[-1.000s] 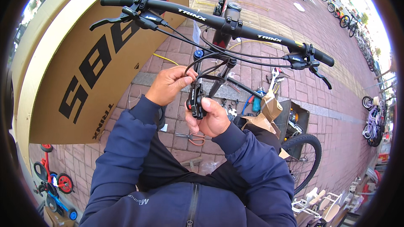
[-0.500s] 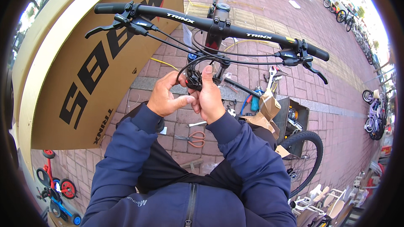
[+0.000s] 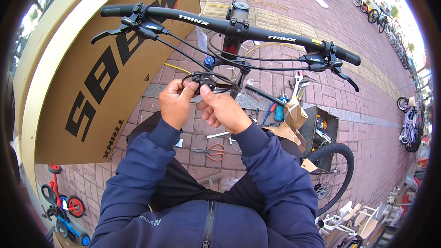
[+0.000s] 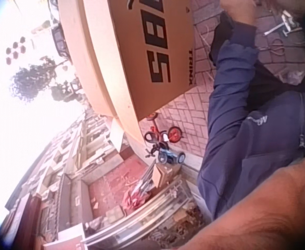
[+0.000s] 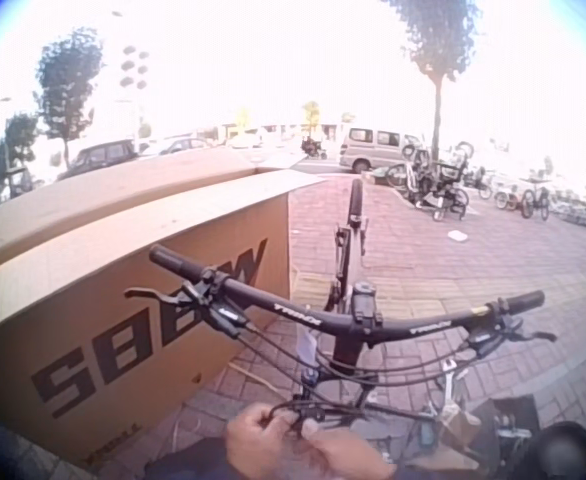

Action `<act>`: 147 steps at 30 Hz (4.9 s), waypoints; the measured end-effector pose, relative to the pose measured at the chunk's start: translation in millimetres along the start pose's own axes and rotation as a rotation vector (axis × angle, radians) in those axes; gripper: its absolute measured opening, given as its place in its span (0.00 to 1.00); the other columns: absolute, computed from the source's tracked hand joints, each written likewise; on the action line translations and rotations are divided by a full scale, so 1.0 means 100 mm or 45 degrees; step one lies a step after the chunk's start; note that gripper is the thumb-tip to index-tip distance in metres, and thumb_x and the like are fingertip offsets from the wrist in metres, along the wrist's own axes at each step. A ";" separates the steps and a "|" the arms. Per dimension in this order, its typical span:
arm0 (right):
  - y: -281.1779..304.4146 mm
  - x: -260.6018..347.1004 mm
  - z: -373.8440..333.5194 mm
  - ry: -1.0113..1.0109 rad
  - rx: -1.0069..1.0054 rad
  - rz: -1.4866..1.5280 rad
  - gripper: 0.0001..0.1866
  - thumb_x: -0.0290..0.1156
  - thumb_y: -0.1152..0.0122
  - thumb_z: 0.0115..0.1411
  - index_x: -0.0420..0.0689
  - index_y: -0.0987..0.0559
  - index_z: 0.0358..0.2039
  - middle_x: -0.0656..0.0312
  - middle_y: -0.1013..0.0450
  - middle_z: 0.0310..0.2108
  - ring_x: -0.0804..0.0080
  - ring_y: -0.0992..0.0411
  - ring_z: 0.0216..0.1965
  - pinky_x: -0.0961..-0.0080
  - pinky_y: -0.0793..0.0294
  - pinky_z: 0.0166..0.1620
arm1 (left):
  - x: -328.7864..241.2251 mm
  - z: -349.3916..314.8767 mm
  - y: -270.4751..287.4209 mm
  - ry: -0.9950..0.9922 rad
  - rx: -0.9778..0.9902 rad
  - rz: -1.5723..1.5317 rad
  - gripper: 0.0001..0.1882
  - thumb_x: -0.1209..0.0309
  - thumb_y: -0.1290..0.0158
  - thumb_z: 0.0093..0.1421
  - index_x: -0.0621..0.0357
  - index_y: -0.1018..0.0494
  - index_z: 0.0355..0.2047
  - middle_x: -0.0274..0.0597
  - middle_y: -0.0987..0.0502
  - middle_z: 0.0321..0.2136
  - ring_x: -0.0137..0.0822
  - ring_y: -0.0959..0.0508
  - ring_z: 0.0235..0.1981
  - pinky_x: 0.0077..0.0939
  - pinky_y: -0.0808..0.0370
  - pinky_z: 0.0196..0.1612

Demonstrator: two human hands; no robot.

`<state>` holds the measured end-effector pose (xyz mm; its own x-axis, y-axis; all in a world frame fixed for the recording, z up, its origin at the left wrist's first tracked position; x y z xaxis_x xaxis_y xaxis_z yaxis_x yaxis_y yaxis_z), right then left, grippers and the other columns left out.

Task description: The person installs a disc brake rotor onto a bicycle wheel using a screwdriver, then attaches a bell to the handlebar and removes protective packaging from the front fork. The wheel is set aside and the bicycle frame is repositioned during the process.

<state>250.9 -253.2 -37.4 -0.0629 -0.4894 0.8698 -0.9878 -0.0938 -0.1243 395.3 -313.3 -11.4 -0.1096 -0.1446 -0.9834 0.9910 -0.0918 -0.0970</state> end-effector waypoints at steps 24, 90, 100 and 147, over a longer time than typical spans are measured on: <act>0.36 0.27 -0.27 0.438 -0.807 -1.082 0.28 0.37 0.27 0.56 0.36 0.25 0.52 0.50 0.19 0.40 0.59 0.18 0.38 0.65 0.21 0.42 | -0.26 -0.05 0.00 -0.161 0.318 0.062 0.02 0.78 0.43 0.65 0.65 0.23 0.35 0.33 0.22 0.26 0.19 0.27 0.24 0.17 0.30 0.27; 0.83 1.21 -0.07 1.138 -0.238 0.130 0.36 0.34 0.27 0.60 0.44 0.31 0.67 0.58 0.31 0.65 0.52 0.27 0.60 0.62 0.29 0.62 | 0.16 -0.09 0.30 0.619 0.398 0.019 0.14 0.60 0.44 0.70 0.57 0.27 0.31 0.30 0.28 0.17 0.23 0.29 0.15 0.20 0.31 0.19; 0.80 1.26 -0.07 1.212 -0.130 0.100 0.35 0.33 0.29 0.62 0.43 0.32 0.67 0.56 0.31 0.64 0.52 0.31 0.63 0.52 0.29 0.64 | 0.71 0.02 -0.12 0.671 0.518 0.008 0.10 0.66 0.45 0.69 0.61 0.24 0.36 0.34 0.22 0.25 0.24 0.24 0.22 0.21 0.24 0.27; 0.68 1.23 -0.09 0.997 -0.119 0.109 0.35 0.33 0.34 0.67 0.47 0.38 0.71 0.49 0.26 0.59 0.63 0.24 0.56 0.72 0.26 0.57 | 0.30 -1.12 -0.58 0.635 0.929 -0.429 0.10 0.70 0.50 0.73 0.66 0.24 0.44 0.43 0.17 0.40 0.32 0.19 0.45 0.30 0.24 0.53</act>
<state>174.3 -311.5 65.3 -0.1867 0.2640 0.9463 -0.9807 0.0067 -0.1954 343.5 -202.1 -52.1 -0.1688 0.4245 -0.8895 0.6021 -0.6701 -0.4341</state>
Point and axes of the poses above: each hand's wrist, its own z-axis towards the middle knuckle, its own y-axis out of the back of the hand, x = y × z, the point moved 8 cm from there along z, towards the middle knuckle
